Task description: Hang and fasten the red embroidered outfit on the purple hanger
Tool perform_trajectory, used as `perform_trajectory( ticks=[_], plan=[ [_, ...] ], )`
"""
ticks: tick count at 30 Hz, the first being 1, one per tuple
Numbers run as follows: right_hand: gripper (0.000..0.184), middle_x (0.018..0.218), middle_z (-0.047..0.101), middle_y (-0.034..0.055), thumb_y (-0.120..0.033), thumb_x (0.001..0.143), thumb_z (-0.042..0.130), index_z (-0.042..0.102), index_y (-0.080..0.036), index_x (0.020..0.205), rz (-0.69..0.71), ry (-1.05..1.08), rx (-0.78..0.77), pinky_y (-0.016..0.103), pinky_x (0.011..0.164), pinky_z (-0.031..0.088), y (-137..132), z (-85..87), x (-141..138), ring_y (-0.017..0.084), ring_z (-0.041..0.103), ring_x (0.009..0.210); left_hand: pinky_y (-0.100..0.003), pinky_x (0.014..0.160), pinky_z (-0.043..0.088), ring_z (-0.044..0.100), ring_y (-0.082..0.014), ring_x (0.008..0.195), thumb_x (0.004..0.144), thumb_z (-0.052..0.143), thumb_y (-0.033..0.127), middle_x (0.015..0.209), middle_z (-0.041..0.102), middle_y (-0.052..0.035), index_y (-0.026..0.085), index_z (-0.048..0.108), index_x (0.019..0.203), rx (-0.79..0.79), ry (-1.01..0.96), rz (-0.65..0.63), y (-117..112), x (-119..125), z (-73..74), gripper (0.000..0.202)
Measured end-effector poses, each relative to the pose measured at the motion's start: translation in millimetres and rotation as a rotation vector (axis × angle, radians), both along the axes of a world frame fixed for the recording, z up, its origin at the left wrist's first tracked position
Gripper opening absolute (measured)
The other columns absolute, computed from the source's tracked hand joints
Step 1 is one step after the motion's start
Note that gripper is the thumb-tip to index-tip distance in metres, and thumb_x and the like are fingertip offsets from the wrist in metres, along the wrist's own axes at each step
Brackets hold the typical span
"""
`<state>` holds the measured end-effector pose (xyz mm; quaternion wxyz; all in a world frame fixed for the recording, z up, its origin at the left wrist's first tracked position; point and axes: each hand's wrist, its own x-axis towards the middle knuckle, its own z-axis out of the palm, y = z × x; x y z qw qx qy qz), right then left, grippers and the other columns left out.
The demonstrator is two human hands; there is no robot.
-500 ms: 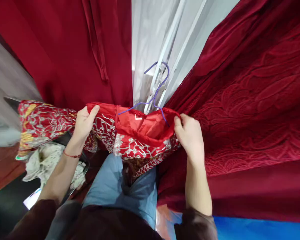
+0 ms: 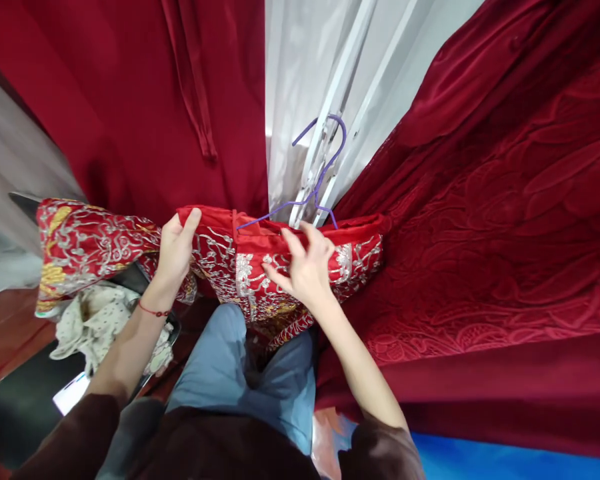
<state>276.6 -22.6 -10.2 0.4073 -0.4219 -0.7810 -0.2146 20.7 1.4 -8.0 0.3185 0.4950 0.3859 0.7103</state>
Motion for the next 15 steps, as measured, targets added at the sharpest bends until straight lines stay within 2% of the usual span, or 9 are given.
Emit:
perform_trajectory(
  ticks=[2,4,7,10,12,15],
  plan=[
    [0.055,0.129,0.050,0.0177,-0.052,0.088,0.056,0.049,-0.019,0.131,-0.067,-0.216,-0.033,0.049,0.095,0.032,4.0,-1.5,-12.1,0.033,0.043,0.117,-0.024,0.074,0.053,0.067,-0.0134,0.074,0.087,0.063,0.049,0.078,0.071,-0.0006,0.017,0.071,0.089,-0.009,0.003,-0.014,-1.3,2.9,-2.3,0.033],
    [0.046,0.123,0.054,0.0163,-0.051,0.091,0.053,0.056,-0.018,0.122,-0.090,-0.337,-0.045,0.048,0.094,0.030,12.5,-0.8,-17.2,0.031,0.043,0.112,-0.024,0.074,0.053,0.067,-0.0135,0.073,0.086,0.063,0.049,0.078,0.071,-0.0008,0.017,0.071,0.088,-0.023,0.017,-0.018,-3.2,2.7,-4.4,0.033],
    [0.034,0.120,0.055,0.0157,-0.048,0.092,0.055,0.062,-0.018,0.107,-0.100,-0.382,0.005,0.047,0.092,0.028,21.7,0.4,-16.4,0.030,0.042,0.110,-0.024,0.074,0.053,0.067,-0.0144,0.074,0.086,0.063,0.051,0.079,0.072,-0.0014,0.017,0.070,0.090,-0.051,0.060,-0.037,-5.3,-0.2,-5.2,0.035],
    [0.015,0.110,0.059,0.0140,-0.030,0.093,0.056,0.063,-0.017,0.094,-0.112,-0.402,0.112,0.043,0.089,0.028,21.9,3.0,-14.4,0.026,0.044,0.105,-0.025,0.073,0.052,0.067,-0.0154,0.075,0.088,0.058,0.053,0.081,0.072,-0.0027,0.016,0.068,0.090,-0.048,0.163,-0.044,-6.8,-1.4,-1.9,0.039],
    [0.009,0.100,0.061,0.0090,-0.016,0.092,0.053,0.062,-0.019,0.091,-0.081,-0.413,0.245,0.040,0.087,0.027,20.8,6.8,-15.9,0.021,0.046,0.099,-0.025,0.072,0.050,0.067,-0.0162,0.076,0.090,0.054,0.055,0.083,0.072,-0.0034,0.017,0.067,0.090,-0.033,0.339,0.001,-9.0,-0.5,3.6,0.040],
    [0.020,0.096,0.062,0.0040,-0.006,0.089,0.051,0.062,-0.023,0.091,-0.037,-0.378,0.454,0.038,0.088,0.027,25.0,13.0,-24.3,0.017,0.048,0.097,-0.026,0.071,0.047,0.067,-0.0187,0.078,0.083,0.061,0.060,0.086,0.073,-0.0034,0.019,0.067,0.096,-0.032,0.746,0.117,-12.8,1.6,16.7,0.043]
  ],
)
